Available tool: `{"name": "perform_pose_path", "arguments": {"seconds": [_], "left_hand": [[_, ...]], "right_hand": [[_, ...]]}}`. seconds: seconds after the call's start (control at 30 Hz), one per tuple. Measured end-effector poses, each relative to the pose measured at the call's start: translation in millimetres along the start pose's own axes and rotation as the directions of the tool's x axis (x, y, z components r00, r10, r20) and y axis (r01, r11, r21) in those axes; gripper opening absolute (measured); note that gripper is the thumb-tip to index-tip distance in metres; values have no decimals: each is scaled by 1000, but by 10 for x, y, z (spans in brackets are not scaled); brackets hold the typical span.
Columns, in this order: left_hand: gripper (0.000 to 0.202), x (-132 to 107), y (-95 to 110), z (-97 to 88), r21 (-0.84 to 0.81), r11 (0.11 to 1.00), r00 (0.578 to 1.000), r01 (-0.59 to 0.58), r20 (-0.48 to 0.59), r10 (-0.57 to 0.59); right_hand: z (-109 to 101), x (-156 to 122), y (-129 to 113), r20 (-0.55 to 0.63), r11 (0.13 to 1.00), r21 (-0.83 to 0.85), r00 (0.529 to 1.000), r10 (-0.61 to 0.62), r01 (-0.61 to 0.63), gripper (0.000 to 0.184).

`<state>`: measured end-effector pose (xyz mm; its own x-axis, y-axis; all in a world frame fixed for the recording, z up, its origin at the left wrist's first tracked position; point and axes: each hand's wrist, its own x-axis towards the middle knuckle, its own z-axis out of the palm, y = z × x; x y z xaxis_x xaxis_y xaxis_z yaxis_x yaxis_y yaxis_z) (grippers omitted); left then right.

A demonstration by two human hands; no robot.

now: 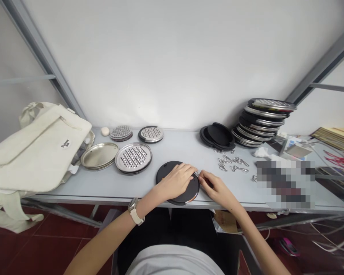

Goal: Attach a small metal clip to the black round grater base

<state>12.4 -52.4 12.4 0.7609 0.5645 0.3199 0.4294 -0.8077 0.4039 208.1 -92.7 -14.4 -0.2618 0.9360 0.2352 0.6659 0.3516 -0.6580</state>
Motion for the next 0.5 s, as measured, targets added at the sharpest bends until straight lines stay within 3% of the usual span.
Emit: {"name": "perform_pose_path", "arguments": {"seconds": [0.5], "left_hand": [[27, -1, 1, 0, 35, 999, 1000, -9, 3, 9]], "right_hand": [[-27, 0, -5, 6, 997, 57, 999, 46, -47, 28]]}}
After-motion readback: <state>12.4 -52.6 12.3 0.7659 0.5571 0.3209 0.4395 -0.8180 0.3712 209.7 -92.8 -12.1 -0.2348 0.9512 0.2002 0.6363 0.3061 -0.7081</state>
